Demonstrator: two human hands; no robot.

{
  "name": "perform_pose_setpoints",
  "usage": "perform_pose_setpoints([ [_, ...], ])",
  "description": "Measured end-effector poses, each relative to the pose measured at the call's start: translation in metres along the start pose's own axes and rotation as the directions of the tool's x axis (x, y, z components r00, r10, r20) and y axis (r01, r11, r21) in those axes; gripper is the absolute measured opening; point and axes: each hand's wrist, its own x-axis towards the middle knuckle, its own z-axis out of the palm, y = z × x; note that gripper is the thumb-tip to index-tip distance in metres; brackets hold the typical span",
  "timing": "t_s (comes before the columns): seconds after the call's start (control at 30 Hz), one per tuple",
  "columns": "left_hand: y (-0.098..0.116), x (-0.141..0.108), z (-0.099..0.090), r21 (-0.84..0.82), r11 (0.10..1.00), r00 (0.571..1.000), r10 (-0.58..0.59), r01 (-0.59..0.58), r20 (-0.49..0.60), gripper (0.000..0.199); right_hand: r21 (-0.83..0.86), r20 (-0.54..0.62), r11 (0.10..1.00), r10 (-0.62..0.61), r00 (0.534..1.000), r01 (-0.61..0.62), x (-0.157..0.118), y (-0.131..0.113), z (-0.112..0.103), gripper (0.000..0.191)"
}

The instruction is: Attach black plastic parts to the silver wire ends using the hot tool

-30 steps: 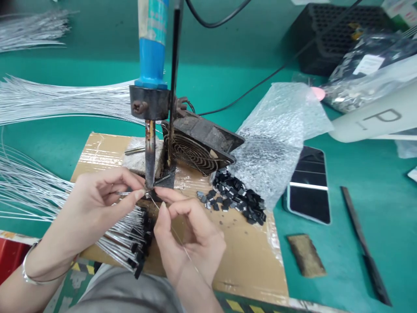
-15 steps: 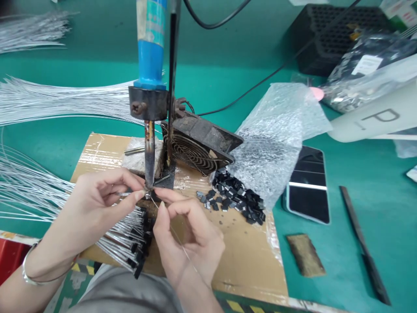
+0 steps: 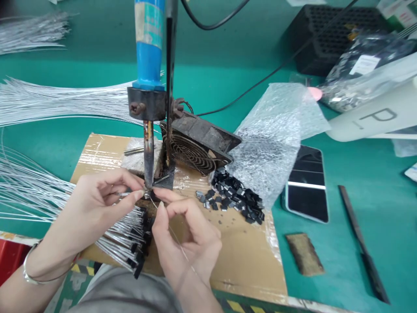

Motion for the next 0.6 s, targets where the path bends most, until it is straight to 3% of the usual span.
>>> perform_pose_setpoints([
  [0.6, -0.0040, -0.0022, 0.0013, -0.038, 0.998, 0.999, 0.043, -0.043, 0.008, 0.005, -0.003, 0.011, 1.000, -0.011, 1.000, 0.011, -0.0003, 0.0026, 0.0002, 0.022],
])
